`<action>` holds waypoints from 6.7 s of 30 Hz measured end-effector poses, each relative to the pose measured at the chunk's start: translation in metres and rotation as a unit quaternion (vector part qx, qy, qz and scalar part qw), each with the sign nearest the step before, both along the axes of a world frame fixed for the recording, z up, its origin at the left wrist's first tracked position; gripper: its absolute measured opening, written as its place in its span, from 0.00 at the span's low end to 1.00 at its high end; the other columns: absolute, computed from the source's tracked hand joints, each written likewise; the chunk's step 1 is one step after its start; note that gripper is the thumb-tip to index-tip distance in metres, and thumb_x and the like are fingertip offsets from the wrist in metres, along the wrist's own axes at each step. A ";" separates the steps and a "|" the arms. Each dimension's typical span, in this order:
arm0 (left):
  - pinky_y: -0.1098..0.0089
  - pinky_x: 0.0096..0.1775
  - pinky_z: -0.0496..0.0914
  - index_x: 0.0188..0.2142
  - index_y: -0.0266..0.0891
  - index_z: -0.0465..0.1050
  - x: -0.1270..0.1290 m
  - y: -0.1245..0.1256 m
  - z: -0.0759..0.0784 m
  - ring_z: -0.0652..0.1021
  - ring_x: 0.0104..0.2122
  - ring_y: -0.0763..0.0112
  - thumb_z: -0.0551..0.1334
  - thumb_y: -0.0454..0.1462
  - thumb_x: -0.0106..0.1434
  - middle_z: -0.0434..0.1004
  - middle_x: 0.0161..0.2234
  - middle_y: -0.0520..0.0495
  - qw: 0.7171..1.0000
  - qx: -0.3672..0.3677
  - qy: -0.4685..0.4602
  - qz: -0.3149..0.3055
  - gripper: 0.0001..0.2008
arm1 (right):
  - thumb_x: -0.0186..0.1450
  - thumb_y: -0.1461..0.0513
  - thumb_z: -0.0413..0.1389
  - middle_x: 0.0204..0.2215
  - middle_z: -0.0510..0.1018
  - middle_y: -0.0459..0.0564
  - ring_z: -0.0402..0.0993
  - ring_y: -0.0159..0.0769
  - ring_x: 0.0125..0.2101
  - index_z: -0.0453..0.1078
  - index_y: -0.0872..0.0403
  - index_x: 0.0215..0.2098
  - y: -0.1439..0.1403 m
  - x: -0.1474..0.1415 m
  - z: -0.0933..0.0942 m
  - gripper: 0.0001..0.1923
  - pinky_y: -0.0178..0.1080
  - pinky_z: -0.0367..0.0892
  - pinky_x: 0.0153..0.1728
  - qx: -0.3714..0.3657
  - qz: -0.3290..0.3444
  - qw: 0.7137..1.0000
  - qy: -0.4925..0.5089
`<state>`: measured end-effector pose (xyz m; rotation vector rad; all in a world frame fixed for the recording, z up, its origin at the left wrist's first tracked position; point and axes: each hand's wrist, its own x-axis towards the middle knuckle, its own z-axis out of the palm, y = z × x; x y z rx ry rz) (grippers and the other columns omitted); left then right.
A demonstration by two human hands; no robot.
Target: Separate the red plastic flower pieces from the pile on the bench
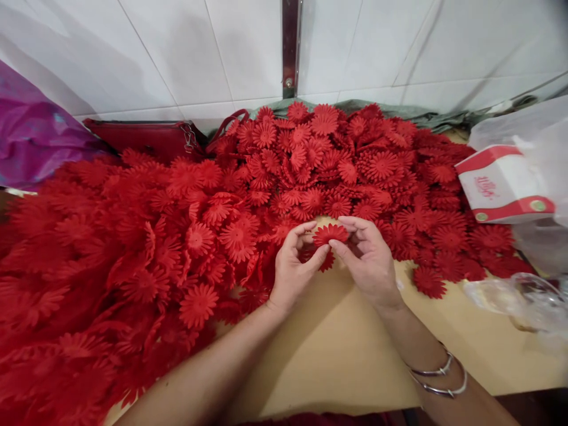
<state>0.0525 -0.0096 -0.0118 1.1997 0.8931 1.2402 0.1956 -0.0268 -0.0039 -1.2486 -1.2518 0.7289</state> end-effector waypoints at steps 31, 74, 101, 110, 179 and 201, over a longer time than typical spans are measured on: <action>0.72 0.44 0.70 0.37 0.40 0.69 0.002 0.002 0.009 0.74 0.36 0.73 0.68 0.46 0.64 0.74 0.35 0.52 0.994 -0.037 -0.066 0.085 0.13 | 0.68 0.57 0.60 0.38 0.79 0.48 0.76 0.36 0.39 0.70 0.50 0.41 0.001 0.000 -0.001 0.07 0.42 0.73 0.45 -0.002 -0.086 0.996 0.021; 0.62 0.51 0.66 0.37 0.42 0.78 -0.010 -0.006 0.019 0.74 0.42 0.65 0.50 0.40 0.76 0.79 0.37 0.47 0.978 0.117 0.130 0.111 0.19 | 0.70 0.56 0.57 0.35 0.76 0.48 0.73 0.38 0.38 0.73 0.50 0.38 -0.003 0.007 0.011 0.07 0.41 0.68 0.43 0.018 -0.030 0.997 -0.063; 0.74 0.36 0.69 0.31 0.39 0.73 0.003 0.000 0.011 0.72 0.30 0.75 0.70 0.48 0.60 0.75 0.29 0.53 0.997 -0.059 -0.055 -0.005 0.15 | 0.64 0.61 0.65 0.49 0.72 0.51 0.73 0.39 0.45 0.72 0.46 0.46 -0.001 0.004 0.003 0.13 0.44 0.71 0.46 0.051 -0.009 0.997 -0.065; 0.75 0.33 0.65 0.29 0.38 0.71 0.002 0.000 0.015 0.67 0.27 0.77 0.73 0.49 0.55 0.71 0.26 0.55 0.994 -0.085 -0.062 0.005 0.19 | 0.68 0.62 0.60 0.45 0.75 0.51 0.74 0.41 0.49 0.77 0.46 0.43 -0.003 0.004 0.009 0.06 0.49 0.69 0.55 0.062 0.012 0.989 -0.133; 0.62 0.55 0.68 0.52 0.42 0.72 -0.006 -0.007 0.009 0.74 0.51 0.61 0.60 0.38 0.69 0.73 0.49 0.42 0.989 0.109 0.073 0.069 0.13 | 0.63 0.57 0.65 0.42 0.79 0.45 0.77 0.32 0.35 0.67 0.45 0.54 0.003 0.012 0.000 0.22 0.38 0.73 0.43 -0.068 -0.041 0.984 0.157; 0.69 0.45 0.69 0.41 0.41 0.79 -0.004 -0.005 0.011 0.75 0.40 0.67 0.64 0.40 0.68 0.74 0.39 0.48 0.988 0.082 0.108 0.071 0.07 | 0.68 0.55 0.59 0.44 0.83 0.49 0.78 0.41 0.46 0.77 0.50 0.46 -0.004 0.002 0.011 0.11 0.46 0.72 0.53 -0.093 0.136 0.986 0.024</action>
